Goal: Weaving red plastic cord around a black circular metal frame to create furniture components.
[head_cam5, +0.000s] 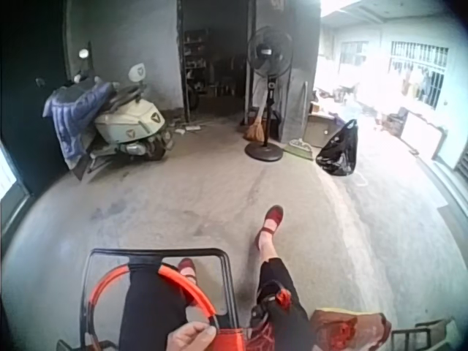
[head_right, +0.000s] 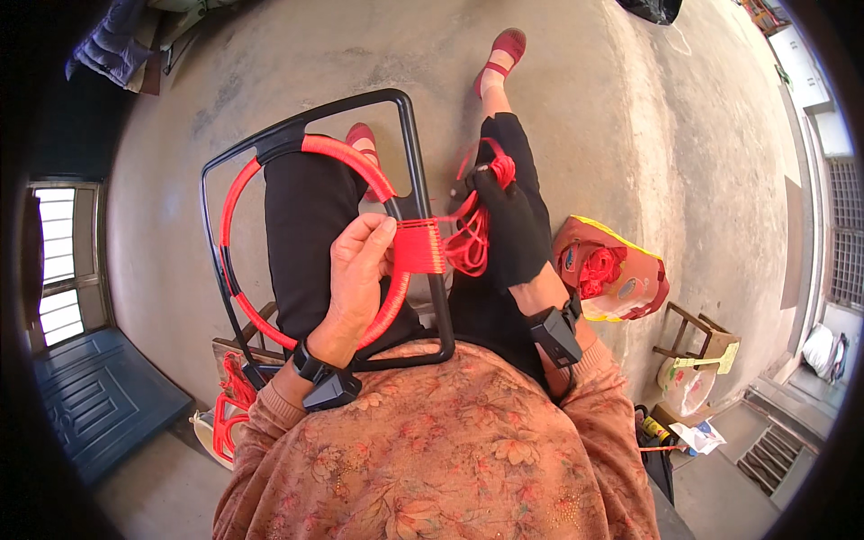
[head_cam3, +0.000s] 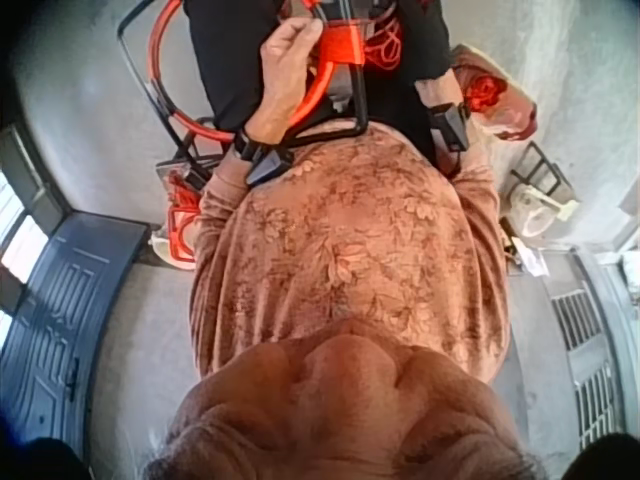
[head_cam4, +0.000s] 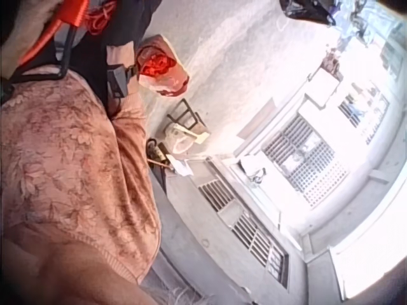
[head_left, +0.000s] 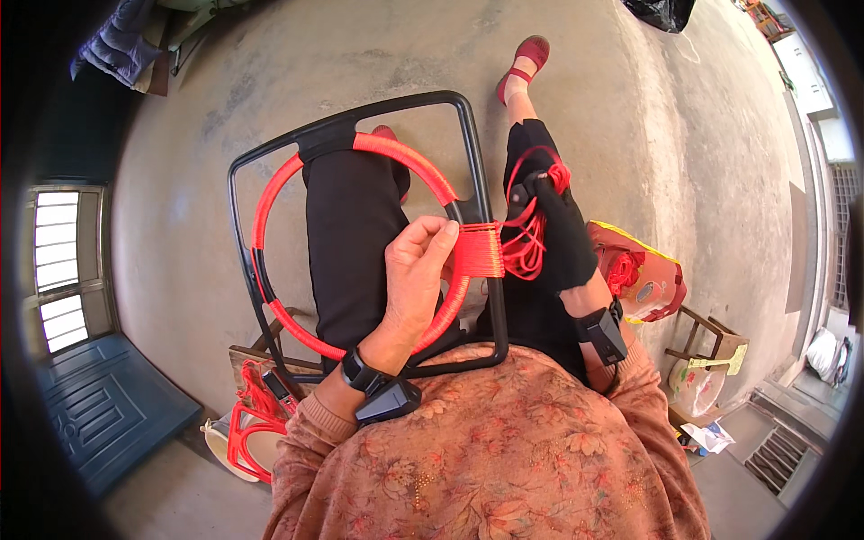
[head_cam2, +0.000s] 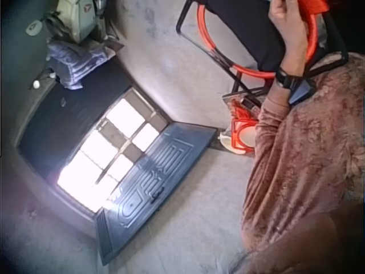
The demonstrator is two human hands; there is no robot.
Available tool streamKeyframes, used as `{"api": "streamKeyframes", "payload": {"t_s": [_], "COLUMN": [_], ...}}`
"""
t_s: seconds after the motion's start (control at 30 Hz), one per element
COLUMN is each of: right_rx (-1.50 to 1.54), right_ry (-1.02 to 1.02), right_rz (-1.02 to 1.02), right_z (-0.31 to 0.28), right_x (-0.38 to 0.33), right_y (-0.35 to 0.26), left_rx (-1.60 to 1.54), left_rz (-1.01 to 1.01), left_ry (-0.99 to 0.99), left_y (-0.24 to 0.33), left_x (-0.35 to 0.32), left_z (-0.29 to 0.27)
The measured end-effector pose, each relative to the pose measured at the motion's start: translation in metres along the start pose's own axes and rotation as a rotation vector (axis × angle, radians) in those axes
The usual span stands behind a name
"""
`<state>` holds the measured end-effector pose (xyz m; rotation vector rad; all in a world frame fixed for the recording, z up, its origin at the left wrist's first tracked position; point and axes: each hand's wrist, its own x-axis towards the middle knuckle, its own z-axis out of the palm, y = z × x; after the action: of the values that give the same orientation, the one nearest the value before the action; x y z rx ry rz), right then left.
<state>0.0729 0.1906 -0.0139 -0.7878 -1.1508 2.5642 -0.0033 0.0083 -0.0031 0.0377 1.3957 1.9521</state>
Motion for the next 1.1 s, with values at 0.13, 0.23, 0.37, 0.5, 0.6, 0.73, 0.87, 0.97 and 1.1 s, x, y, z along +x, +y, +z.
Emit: {"api": "streamKeyframes", "payload": {"t_s": [0.13, 0.23, 0.37, 0.5, 0.6, 0.73, 0.87, 0.97, 1.1], "right_rx": [-0.271, -0.773, -0.548, 0.278, 0.636, 0.304, -0.051, -0.871, -1.162], "right_ry": [-0.063, -0.291, -0.135, 0.014, -0.160, -0.198, 0.068, 0.270, 0.337], "right_rz": [0.044, -0.089, 0.168, 0.048, 0.068, 0.092, 0.116, -0.137, -0.731], "right_z": [-0.008, -0.026, -0.031, -0.017, -0.015, -0.025, -0.036, -0.032, 0.005], "right_x": [0.007, -0.006, -0.006, 0.009, 0.017, 0.015, 0.019, 0.029, 0.018], "right_y": [-0.005, -0.014, -0.015, -0.003, 0.001, 0.004, -0.010, -0.037, -0.051], "left_rx": [-0.006, -0.016, -0.028, 0.045, 0.041, 0.039, 0.049, -0.038, 0.044], "left_rz": [0.001, -0.017, -0.021, -0.083, -0.190, -0.227, -0.128, -0.079, 0.099], "left_ry": [0.009, 0.023, -0.020, -0.186, -0.272, -0.339, -0.255, -0.073, -0.062], "left_y": [0.001, 0.002, 0.001, 0.000, 0.002, 0.005, 0.007, 0.009, 0.010], "left_x": [0.001, 0.002, 0.003, 0.002, 0.001, -0.002, -0.002, 0.000, -0.003], "left_z": [-0.001, -0.003, -0.001, 0.004, 0.004, 0.002, 0.002, 0.004, 0.006]}}
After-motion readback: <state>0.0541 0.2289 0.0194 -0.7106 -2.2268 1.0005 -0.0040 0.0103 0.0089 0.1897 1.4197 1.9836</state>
